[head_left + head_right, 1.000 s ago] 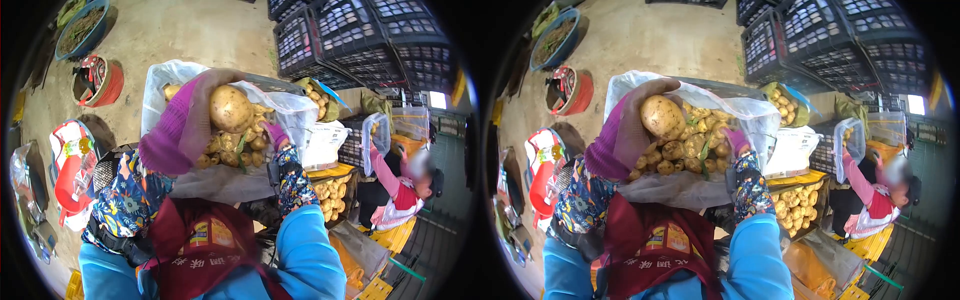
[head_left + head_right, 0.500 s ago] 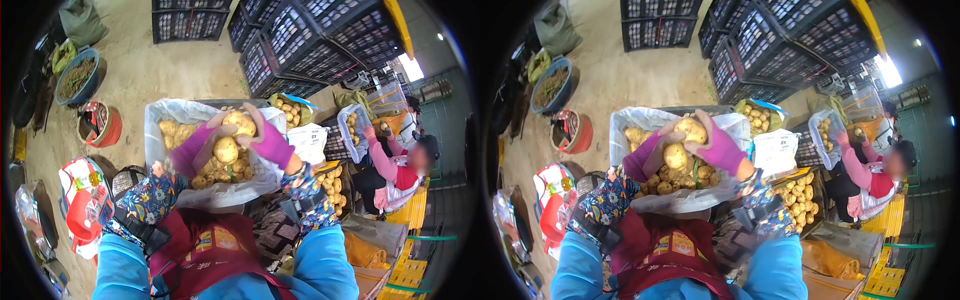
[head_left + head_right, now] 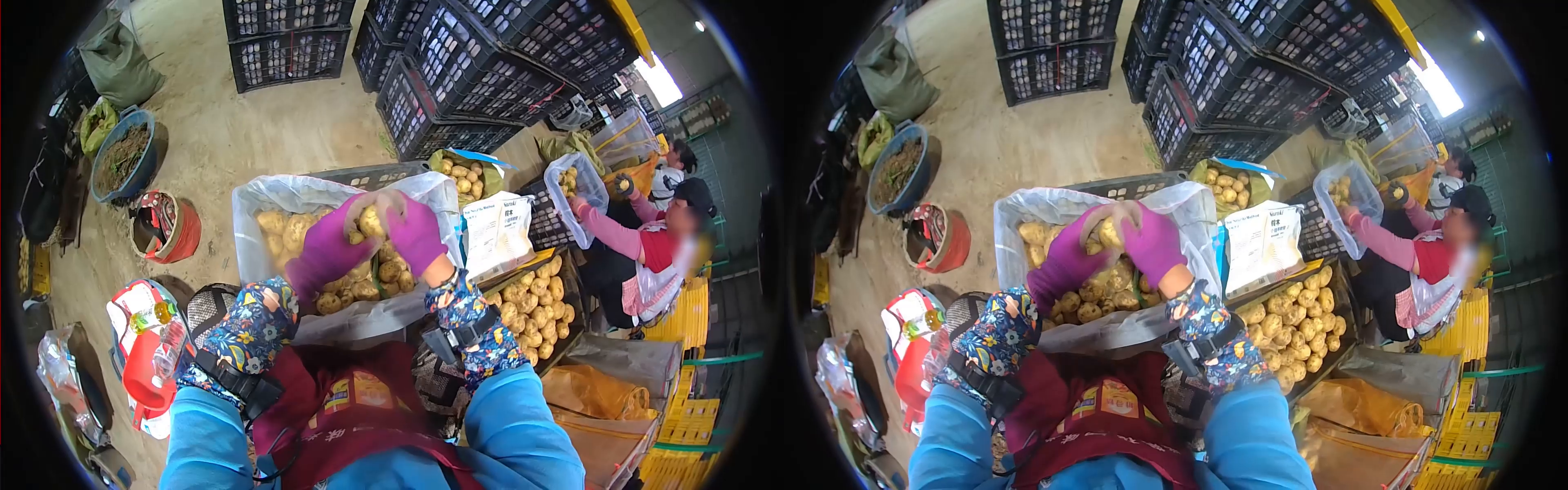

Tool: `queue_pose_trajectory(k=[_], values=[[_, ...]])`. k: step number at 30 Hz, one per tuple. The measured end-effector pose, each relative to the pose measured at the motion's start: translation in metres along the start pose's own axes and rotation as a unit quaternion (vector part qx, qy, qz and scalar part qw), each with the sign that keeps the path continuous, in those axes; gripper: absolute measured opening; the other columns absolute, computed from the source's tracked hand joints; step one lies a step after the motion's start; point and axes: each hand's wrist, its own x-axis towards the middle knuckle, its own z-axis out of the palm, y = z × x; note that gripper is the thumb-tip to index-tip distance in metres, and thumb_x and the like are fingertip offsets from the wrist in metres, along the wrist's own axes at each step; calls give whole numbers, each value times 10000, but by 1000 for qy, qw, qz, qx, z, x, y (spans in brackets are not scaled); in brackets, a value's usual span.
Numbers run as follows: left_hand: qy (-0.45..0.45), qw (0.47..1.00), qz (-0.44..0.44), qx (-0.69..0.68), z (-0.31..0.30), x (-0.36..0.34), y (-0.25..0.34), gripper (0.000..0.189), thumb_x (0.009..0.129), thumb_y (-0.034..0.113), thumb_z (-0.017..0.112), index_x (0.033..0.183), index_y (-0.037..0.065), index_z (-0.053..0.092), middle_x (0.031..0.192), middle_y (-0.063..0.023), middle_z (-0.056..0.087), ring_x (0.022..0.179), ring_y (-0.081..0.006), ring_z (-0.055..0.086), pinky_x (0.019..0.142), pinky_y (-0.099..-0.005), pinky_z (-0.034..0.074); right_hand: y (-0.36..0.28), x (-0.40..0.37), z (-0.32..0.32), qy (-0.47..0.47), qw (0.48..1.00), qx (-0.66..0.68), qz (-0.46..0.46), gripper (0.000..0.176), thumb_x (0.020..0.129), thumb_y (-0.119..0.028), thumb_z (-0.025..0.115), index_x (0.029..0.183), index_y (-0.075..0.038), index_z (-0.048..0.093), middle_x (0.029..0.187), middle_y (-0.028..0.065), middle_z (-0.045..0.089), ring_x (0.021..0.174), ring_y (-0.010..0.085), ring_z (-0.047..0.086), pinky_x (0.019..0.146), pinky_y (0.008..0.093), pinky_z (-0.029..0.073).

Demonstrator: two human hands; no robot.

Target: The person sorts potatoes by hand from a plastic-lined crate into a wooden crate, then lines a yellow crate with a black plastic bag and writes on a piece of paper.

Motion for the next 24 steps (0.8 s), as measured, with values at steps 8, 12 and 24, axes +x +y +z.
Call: queue_pose_trajectory(k=[8, 12, 24], values=[[7, 996, -5, -93, -13, 14, 4, 610, 780, 47, 662, 1355, 26, 461, 1313, -120, 531, 1253, -231, 493, 1073, -335, 363, -8, 19, -20, -6, 909, 413, 51, 242, 888, -142, 630, 1079, 5, 659, 1038, 48, 673, 956, 180, 642, 832, 304, 505], [1, 997, 72, -34, -11, 18, 12, 608, 780, 46, 670, 1353, 33, 467, 1307, -116, 535, 1239, -217, 497, 1067, -334, 370, -2, 18, -20, -68, 924, 375, -27, 277, 873, -196, 655, 1065, 4, 649, 1025, 70, 672, 983, 158, 633, 873, 271, 480], [-29, 988, -77, -128, -21, 16, 18, 547, 890, 267, 564, 1344, -17, 452, 1257, -112, 535, 1174, -185, 507, 1023, -325, 391, 6, 14, -17, -35, 947, 313, -65, 282, 850, -150, 684, 1101, -35, 627, 1191, 128, 640, 1022, 155, 603, 880, 278, 476]])
